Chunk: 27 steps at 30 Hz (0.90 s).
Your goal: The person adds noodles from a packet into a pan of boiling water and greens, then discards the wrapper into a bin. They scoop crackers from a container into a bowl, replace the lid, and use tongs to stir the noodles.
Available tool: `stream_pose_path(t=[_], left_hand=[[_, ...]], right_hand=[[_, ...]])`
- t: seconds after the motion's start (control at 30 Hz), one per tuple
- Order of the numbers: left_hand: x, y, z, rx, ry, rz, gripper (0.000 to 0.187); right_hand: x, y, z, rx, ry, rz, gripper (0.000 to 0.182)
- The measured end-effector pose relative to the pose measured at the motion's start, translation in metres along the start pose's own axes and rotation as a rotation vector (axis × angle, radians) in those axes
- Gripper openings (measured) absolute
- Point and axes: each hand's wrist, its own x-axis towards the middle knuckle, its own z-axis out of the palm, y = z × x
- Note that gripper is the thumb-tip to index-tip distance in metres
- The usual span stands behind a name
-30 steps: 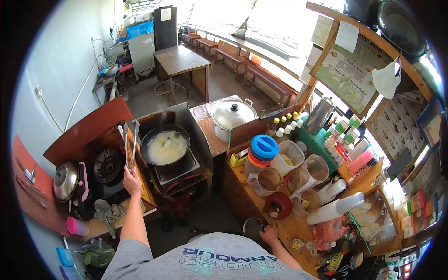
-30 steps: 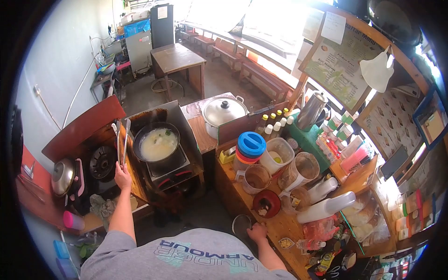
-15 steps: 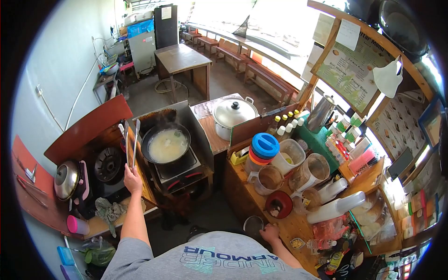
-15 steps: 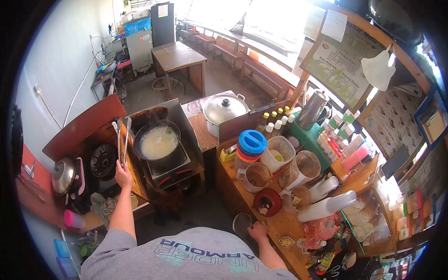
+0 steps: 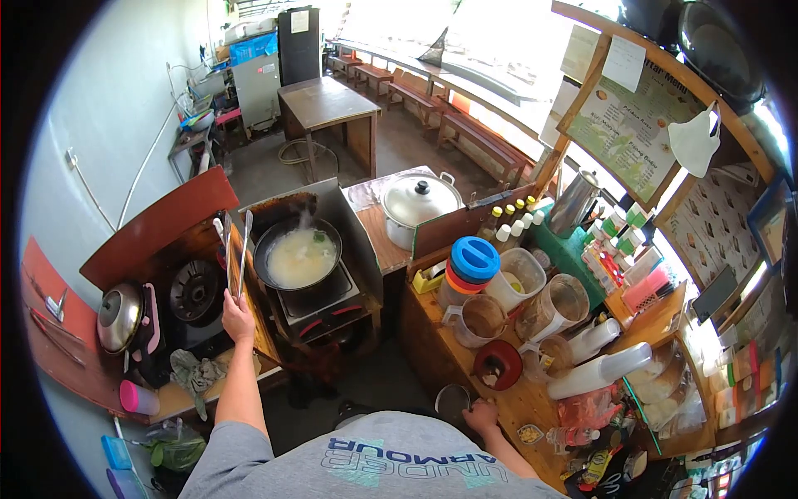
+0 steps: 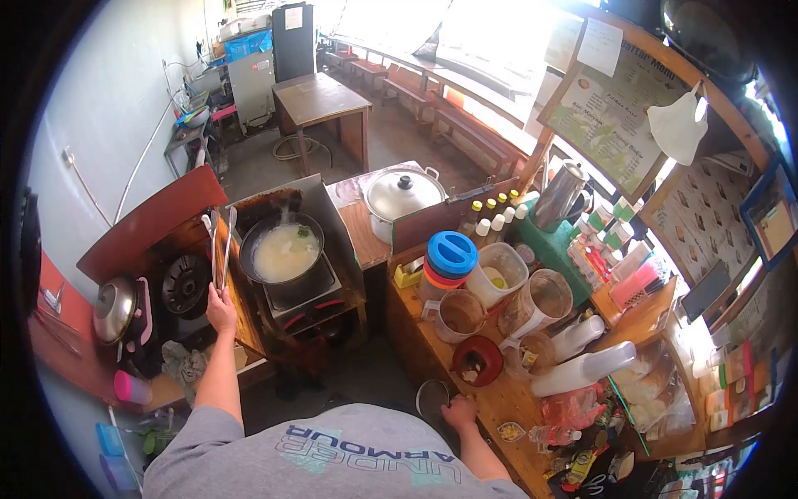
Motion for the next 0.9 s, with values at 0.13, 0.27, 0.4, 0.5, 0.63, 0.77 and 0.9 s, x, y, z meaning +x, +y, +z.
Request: stream_pose_path(t=[0.13,0.27,0.4,0.5,0.63,0.77,0.9], left_hand=[[0.000,0.002,-0.001,0.014,-0.010,-0.010,0.049],[0.000,0.003,-0.002,0.007,-0.028,-0.027,0.050],[0.000,0.000,0.001,0.003,-0.035,-0.032,0.051],[0.000,-0.004,0.003,0.010,-0.006,0.000,0.051],[0.001,0.000,0.000,0.008,-0.027,-0.021,0.050],[0.001,0.001,-0.001,-0.005,-0.025,-0.017,0.050],[0.000,0.004,-0.003,-0.015,-0.015,-0.006,0.050]], right_hand=[[0.001,0.003,0.004,-0.021,0.001,-0.032,0.042],[0.001,0.004,0.009,0.011,0.016,-0.004,0.042],[0.002,0.007,0.015,-0.009,0.107,-0.052,0.037],[0.002,0.008,0.017,0.006,0.114,-0.067,0.037],[0.003,0.008,0.018,-0.017,0.131,-0.056,0.037],[0.002,0.008,0.019,-0.019,0.153,-0.069,0.038],[0.004,0.009,0.014,-0.024,-0.046,-0.006,0.043]])
